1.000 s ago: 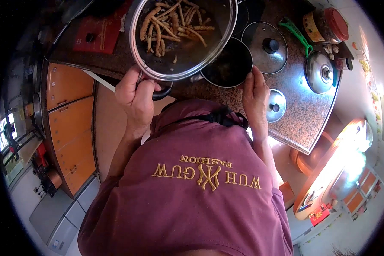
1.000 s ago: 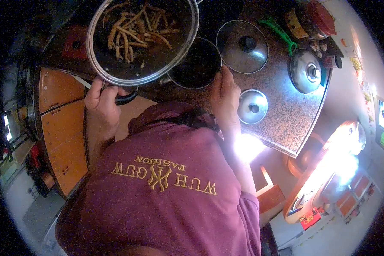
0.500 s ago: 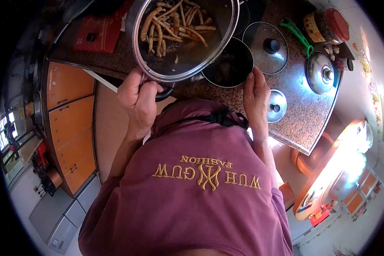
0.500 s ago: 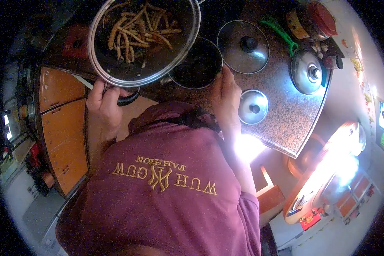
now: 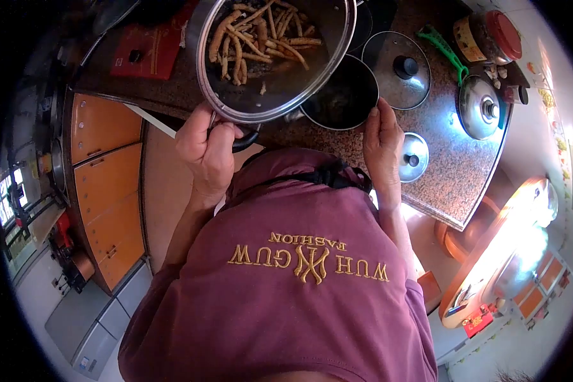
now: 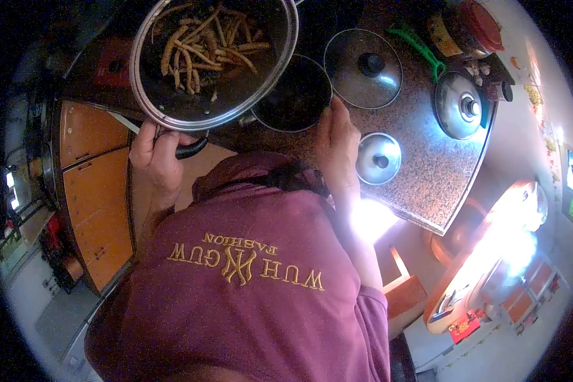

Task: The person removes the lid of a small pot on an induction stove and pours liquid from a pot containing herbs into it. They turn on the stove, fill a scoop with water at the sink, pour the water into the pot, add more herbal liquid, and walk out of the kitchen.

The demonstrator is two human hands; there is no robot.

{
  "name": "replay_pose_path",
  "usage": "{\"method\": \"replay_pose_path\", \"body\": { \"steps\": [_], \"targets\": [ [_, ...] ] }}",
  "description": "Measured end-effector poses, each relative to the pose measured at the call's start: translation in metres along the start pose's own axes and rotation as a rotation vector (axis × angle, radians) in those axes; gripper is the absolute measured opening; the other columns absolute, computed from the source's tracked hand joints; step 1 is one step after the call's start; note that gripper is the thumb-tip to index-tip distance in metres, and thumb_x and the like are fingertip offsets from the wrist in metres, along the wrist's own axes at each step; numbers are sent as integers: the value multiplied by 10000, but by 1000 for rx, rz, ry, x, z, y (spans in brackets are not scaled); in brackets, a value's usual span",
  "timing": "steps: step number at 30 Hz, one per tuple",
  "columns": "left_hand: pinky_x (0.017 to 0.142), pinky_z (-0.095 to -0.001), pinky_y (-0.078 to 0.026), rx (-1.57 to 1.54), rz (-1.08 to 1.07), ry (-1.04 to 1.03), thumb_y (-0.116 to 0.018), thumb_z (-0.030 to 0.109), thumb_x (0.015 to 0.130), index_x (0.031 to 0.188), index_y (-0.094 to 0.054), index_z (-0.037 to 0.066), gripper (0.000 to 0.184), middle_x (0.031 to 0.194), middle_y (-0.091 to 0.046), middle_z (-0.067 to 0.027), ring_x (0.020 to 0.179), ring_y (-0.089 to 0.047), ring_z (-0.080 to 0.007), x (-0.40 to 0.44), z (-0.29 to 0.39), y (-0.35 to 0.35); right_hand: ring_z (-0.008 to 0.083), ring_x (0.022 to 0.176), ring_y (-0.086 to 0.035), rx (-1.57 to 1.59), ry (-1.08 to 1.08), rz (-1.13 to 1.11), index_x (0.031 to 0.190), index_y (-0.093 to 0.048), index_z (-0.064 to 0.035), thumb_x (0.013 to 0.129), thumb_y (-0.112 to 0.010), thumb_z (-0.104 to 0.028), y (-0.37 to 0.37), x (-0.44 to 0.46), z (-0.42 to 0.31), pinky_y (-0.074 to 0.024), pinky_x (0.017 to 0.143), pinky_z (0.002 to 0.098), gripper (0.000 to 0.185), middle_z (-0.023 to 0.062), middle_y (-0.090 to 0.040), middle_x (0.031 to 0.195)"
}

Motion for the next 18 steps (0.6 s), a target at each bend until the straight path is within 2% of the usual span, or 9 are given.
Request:
{"method": "replay_pose_path", "body": {
  "steps": [11, 18],
  "targets": [
    [570, -223, -421, -16, -23, -87, -426, -70, 730, 840, -590, -55, 198, 668, -608, -44, 597, -523, -90, -2, -7, 1, 419, 876, -628, -5, -14, -8, 1205, -529, -44, 930, -478, -150, 0, 1, 2, -497, 722, 469, 299, 262, -631, 947],
    [565, -219, -414, -52, -8, -67, -427, -76, 736, 838, -590, -52, 194, 668, -599, -34, 593, -511, -87, -3, -6, -1, 423, 877, -626, 17, 15, -4, 1209, -525, -45, 933, -480, -164, -1, 1, 4, -494, 722, 472, 304, 263, -632, 940]
  ]
}}
Point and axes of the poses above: each hand's wrist, its own x-axis towards the middle knuckle, its own y-axis out of the back of the hand, z = x × y, the point moved 1 cm from there along x, towards the middle knuckle
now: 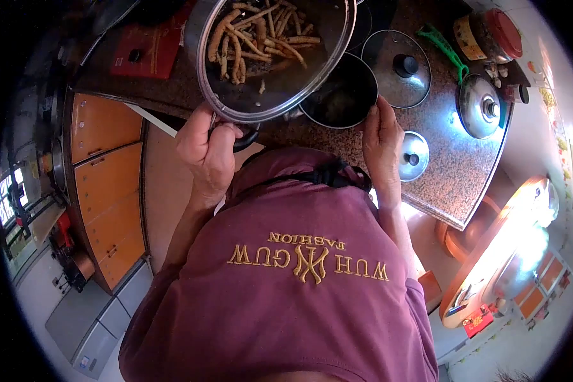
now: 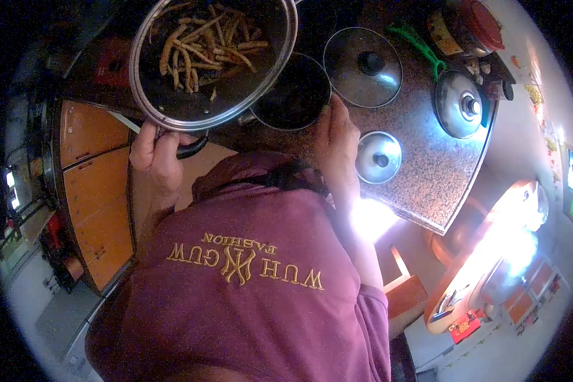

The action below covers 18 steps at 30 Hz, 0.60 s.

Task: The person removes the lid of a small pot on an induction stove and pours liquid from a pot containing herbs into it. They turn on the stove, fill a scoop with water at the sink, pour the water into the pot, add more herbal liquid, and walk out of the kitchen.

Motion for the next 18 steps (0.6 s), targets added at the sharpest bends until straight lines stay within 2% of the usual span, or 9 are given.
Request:
{"method": "replay_pose_path", "body": {
  "steps": [5, 18],
  "targets": [
    [566, -218, -415, 41, -28, -70, -427, -84, 731, 831, -586, -56, 190, 665, -589, -34, 592, -501, -83, 0, -3, 2, 424, 879, -626, 1, -6, -12, 1212, -525, -50, 932, -486, -160, 1, 0, -3, -495, 726, 469, 303, 266, -632, 935],
    [547, -218, -417, 64, -17, -88, -434, -95, 727, 876, -601, -60, 227, 671, -597, -41, 584, -506, -85, -2, -2, 0, 423, 873, -626, -17, -1, -6, 1205, -529, -53, 925, -497, -154, 1, 1, -1, -495, 719, 474, 300, 266, -632, 928]
  ]
}}
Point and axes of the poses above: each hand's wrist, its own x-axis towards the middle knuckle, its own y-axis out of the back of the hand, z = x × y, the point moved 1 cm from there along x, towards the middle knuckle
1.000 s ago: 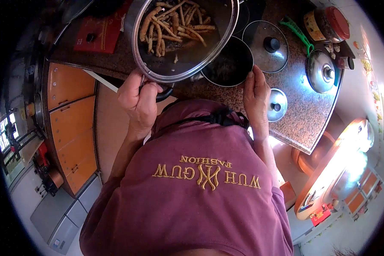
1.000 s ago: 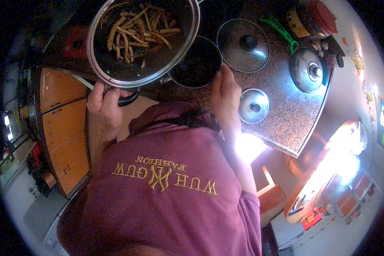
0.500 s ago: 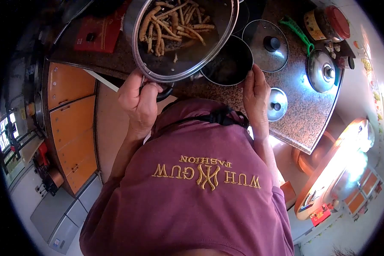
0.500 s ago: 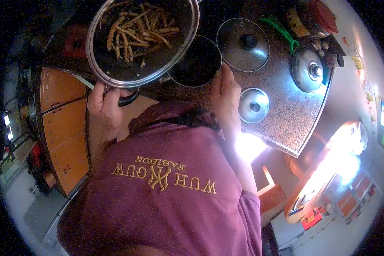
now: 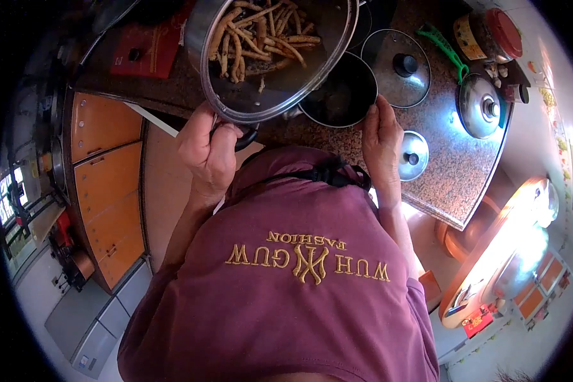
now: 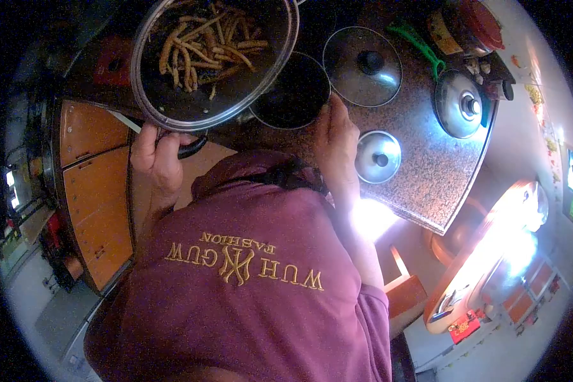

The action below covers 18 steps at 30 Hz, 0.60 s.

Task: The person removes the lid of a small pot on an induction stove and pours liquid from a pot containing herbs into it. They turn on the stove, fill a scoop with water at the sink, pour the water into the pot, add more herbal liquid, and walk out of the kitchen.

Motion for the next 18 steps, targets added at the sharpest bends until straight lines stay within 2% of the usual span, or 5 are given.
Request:
{"method": "replay_pose_path", "body": {
  "steps": [9, 11, 18],
  "targets": [
    [559, -219, -420, 43, -18, -63, -444, -98, 731, 893, -592, -63, 222, 681, -586, -39, 600, -506, -86, 0, 2, 1, 421, 865, -627, 11, 39, 5, 1202, -526, -43, 924, -494, -143, -1, 1, 2, -495, 706, 469, 297, 259, -634, 935],
    [553, -221, -422, 164, -51, -148, -445, -102, 733, 902, -590, -64, 226, 688, -588, -42, 588, -502, -86, 0, 3, 2, 422, 864, -627, 19, 36, 2, 1202, -526, -42, 924, -493, -144, -1, 1, 2, -495, 704, 469, 298, 259, -633, 937],
    [559, -224, -434, 77, -6, -71, -456, -108, 728, 900, -591, -64, 223, 698, -597, -54, 593, -522, -95, -4, 1, -1, 425, 853, -626, 12, 23, -7, 1201, -526, -40, 923, -489, -141, -1, 1, 3, -490, 697, 477, 298, 258, -633, 932]
  ]
}}
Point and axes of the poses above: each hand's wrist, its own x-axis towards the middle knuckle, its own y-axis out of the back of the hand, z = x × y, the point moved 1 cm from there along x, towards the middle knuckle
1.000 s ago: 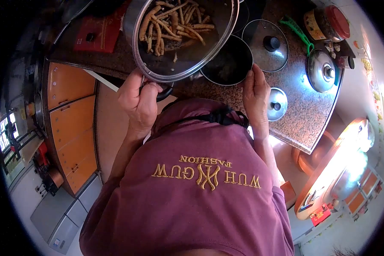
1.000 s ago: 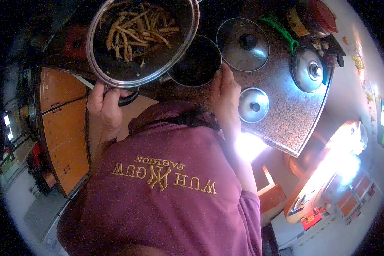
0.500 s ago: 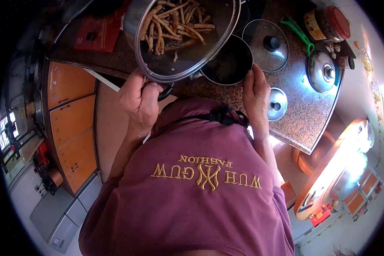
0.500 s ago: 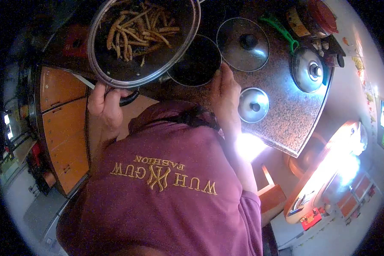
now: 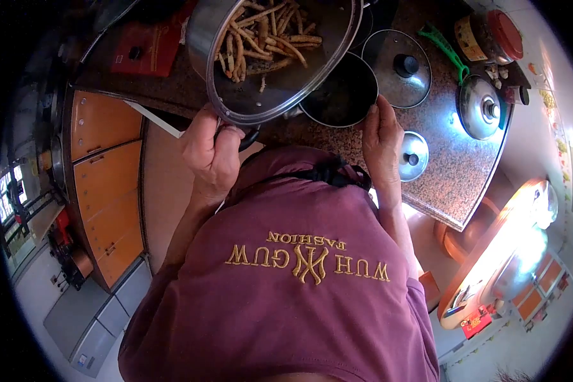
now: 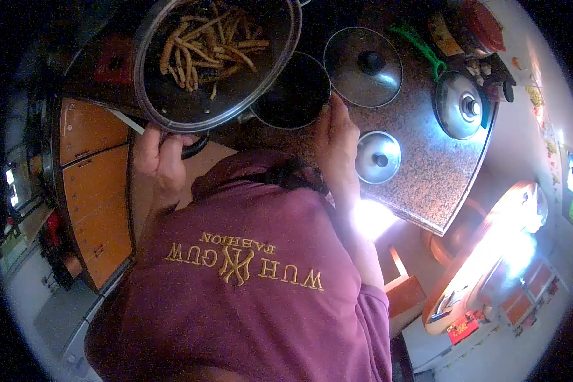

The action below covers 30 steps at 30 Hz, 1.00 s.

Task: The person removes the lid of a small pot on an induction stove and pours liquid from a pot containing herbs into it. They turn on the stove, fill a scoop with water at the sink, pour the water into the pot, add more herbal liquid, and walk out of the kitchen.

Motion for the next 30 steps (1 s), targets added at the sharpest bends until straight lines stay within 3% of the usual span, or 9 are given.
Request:
{"method": "replay_pose_path", "body": {
  "steps": [30],
  "targets": [
    [555, -275, -451, 127, -23, -138, -514, -81, 724, 877, -597, -62, 175, 733, -597, -103, 604, -559, -176, -3, -5, 2, 418, 895, -629, 14, -7, 0, 1202, -529, -33, 932, -478, -133, 0, 0, -3, -498, 726, 464, 292, 262, -630, 963]
  ]
}}
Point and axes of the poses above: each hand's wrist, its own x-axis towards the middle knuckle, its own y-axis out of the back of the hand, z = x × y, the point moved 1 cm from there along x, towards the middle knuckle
